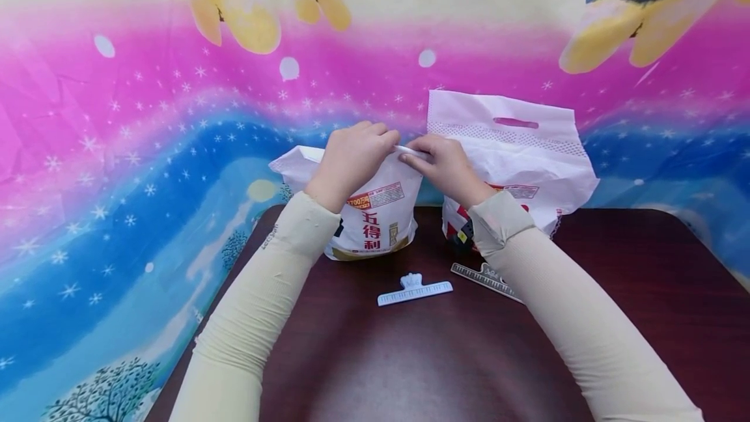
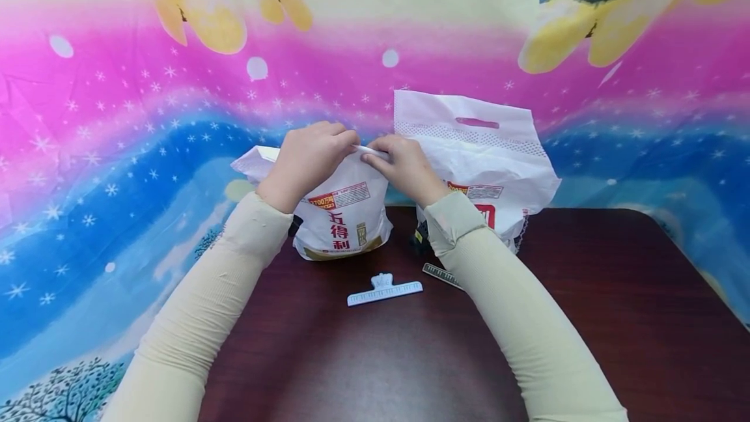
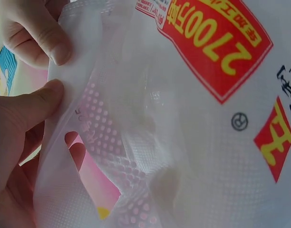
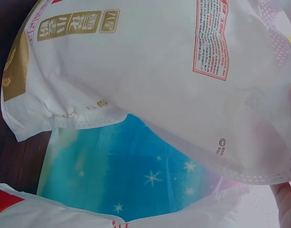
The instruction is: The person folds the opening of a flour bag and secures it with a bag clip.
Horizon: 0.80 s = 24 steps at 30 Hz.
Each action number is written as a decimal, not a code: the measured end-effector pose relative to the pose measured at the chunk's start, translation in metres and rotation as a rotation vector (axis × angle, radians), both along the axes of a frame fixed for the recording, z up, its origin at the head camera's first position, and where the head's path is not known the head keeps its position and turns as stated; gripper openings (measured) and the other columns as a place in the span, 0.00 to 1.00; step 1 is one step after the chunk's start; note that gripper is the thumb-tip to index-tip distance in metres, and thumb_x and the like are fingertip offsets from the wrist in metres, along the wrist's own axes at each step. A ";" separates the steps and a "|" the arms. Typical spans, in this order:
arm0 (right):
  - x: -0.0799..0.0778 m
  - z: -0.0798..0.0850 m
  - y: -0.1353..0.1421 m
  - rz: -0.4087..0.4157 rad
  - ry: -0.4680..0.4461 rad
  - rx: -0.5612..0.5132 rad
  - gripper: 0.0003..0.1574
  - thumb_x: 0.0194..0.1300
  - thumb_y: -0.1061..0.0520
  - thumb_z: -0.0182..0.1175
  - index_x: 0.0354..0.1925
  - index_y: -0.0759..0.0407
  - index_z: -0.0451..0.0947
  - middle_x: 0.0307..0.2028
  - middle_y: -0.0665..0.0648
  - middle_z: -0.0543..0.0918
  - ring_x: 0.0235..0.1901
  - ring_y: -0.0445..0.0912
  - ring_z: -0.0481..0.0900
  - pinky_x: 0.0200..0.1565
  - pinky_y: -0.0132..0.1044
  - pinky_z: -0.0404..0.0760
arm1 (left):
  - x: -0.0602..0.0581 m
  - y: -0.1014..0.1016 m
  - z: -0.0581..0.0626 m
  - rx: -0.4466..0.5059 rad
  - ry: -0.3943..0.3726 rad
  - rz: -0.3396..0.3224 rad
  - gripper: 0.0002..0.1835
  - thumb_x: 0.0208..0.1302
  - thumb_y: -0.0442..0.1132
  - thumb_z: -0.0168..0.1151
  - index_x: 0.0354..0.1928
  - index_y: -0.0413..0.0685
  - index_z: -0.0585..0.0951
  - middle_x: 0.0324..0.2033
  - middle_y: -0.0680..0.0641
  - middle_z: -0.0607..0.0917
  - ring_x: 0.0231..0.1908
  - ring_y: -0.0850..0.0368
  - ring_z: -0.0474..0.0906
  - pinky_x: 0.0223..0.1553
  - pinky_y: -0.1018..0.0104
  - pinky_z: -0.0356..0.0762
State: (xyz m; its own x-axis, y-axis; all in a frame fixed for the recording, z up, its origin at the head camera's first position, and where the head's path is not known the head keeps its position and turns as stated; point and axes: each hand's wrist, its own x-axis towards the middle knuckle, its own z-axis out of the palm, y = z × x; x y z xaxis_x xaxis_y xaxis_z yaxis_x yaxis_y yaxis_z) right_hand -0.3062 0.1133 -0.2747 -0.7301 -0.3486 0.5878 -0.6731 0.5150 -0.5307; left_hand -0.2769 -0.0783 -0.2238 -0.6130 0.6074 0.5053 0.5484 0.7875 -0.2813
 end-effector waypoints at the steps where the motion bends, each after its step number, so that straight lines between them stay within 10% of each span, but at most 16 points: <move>1: 0.000 0.000 0.001 0.011 0.001 -0.005 0.12 0.70 0.58 0.66 0.45 0.66 0.86 0.40 0.62 0.85 0.40 0.52 0.79 0.43 0.44 0.80 | 0.000 0.000 0.000 0.001 0.008 -0.003 0.07 0.71 0.41 0.64 0.48 0.52 0.85 0.41 0.50 0.87 0.42 0.53 0.84 0.36 0.58 0.85; 24: 0.003 -0.006 0.007 -0.002 0.069 -0.034 0.13 0.65 0.59 0.69 0.47 0.63 0.88 0.39 0.61 0.89 0.37 0.50 0.86 0.41 0.44 0.85 | -0.002 -0.002 -0.004 0.024 0.068 -0.024 0.07 0.70 0.42 0.65 0.46 0.53 0.87 0.41 0.50 0.88 0.41 0.53 0.86 0.34 0.59 0.85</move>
